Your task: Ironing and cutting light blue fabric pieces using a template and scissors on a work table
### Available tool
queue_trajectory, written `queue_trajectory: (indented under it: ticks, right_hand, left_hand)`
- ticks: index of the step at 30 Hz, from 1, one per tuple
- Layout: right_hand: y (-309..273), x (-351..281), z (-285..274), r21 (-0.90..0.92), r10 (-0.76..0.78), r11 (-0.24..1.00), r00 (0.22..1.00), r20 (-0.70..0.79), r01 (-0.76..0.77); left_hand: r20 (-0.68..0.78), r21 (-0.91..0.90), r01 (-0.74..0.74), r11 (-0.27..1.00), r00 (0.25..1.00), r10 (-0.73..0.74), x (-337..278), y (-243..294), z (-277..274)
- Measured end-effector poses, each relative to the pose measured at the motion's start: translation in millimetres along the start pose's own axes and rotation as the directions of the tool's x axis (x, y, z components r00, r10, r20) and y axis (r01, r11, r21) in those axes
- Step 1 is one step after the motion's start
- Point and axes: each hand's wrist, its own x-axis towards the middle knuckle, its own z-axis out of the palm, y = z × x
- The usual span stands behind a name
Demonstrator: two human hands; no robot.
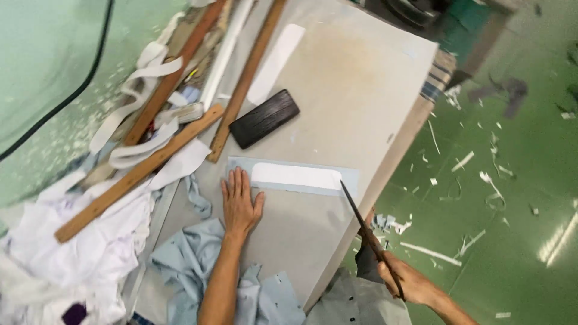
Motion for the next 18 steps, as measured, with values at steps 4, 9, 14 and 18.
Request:
queue_trajectory:
  ticks: [4,9,14,18]
  right_hand:
    - [29,-24,70,0.189,-0.029,0.981,0.996,-0.084,0.045]
    - [-15,-28,105,0.379,-0.070,0.916,0.983,-0.169,0.130]
    - [-58,8,121,0.403,0.057,0.912,0.951,-0.304,0.074]
    - [-71,25,120,0.397,0.116,0.917,0.935,-0.335,0.028]
  left_hand:
    - [-0.054,-0.013,-0.074,0.997,0.996,0.073,4,9,-12]
    - [-0.073,0.003,-0.063,0.998,0.995,0.063,8,16,-21]
    - [-0.089,0.020,-0.080,0.997,0.993,0.081,10,19,-24]
    - [-0.038,0.017,-0.053,0.998,0.998,0.054,9,18,-26]
